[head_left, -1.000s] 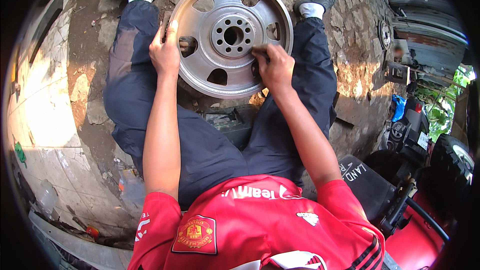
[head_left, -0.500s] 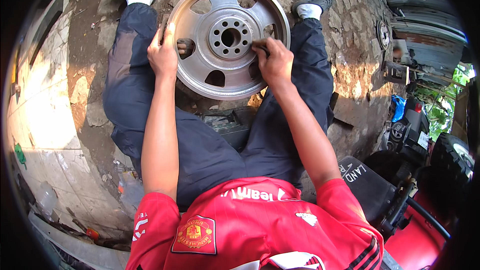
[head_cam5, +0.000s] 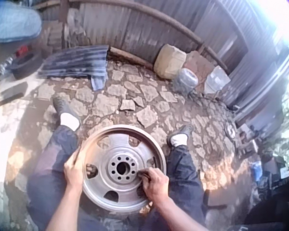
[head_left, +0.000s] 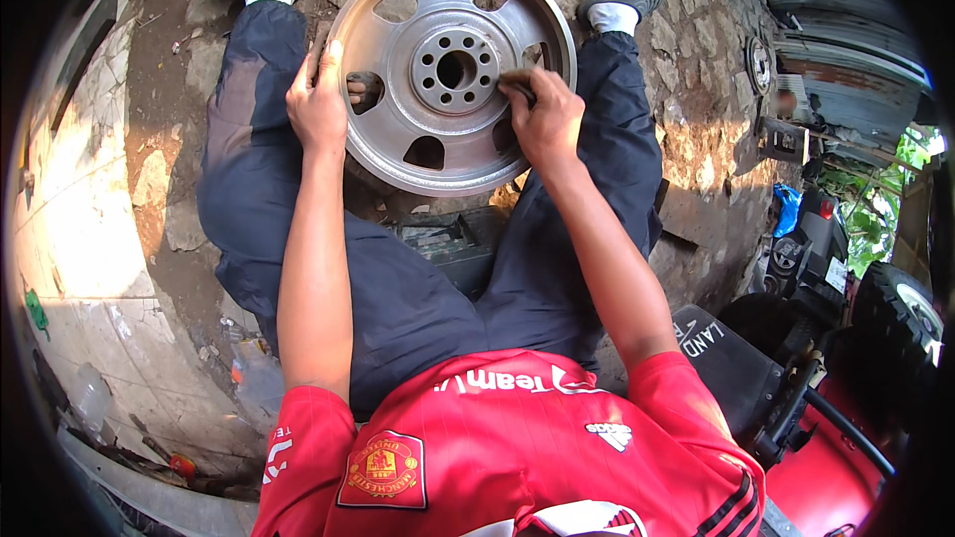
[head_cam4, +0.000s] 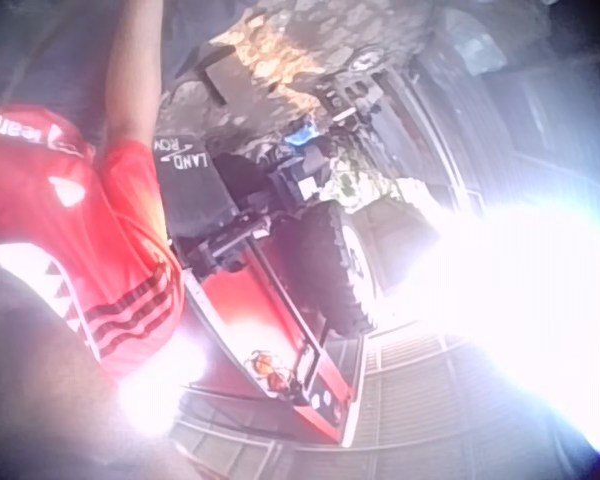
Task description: The person sits on the ground and scrubs the surface of a metal wheel rim with a small abrasive pad. They rotate the rim and repeatedly rub different sections, focusing on the central hub and spokes.
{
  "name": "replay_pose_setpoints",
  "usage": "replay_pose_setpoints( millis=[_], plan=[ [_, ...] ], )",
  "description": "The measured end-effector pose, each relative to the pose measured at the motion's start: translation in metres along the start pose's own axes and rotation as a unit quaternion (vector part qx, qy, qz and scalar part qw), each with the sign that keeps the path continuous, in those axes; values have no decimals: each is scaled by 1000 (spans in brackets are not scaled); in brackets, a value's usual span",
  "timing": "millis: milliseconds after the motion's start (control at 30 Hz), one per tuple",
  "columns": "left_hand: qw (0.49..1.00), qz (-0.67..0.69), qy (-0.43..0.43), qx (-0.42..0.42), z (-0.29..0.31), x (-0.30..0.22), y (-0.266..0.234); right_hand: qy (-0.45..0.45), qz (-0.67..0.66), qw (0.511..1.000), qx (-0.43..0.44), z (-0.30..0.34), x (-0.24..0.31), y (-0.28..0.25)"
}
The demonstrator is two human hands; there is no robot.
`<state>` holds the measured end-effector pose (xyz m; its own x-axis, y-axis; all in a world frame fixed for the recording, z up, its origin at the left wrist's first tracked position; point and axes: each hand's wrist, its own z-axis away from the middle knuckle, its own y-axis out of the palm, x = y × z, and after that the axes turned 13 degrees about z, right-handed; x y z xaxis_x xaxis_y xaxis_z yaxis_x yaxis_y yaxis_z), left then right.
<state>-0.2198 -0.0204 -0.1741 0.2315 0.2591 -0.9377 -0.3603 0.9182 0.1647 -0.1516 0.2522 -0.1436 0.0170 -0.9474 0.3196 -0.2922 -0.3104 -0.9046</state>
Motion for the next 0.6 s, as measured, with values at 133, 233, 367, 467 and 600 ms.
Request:
replay_pose_setpoints(
  millis=[133, 233, 367, 467, 600],
  plan=[
    [1000, 15, 3, -5, 3, -4, 5, -12, -41, 999, 14, 5, 2, -4],
    [1000, 8, 7, 1, 1, -4, 5, 18, -31, 999, 4, 2, -1, -2],
    [1000, 0, 6, 3, 1, -6, 4, 32, -27, 999, -15, 4, 4, 2],
    [1000, 7, 2, -8, 4, -4, 4, -12, -18, 1000, 19, 18, 7, -4],
    [1000, 8, -1, 2, 1, -5, 5, 28, -35, 999, -7, 2, -4, 4]
  ],
)
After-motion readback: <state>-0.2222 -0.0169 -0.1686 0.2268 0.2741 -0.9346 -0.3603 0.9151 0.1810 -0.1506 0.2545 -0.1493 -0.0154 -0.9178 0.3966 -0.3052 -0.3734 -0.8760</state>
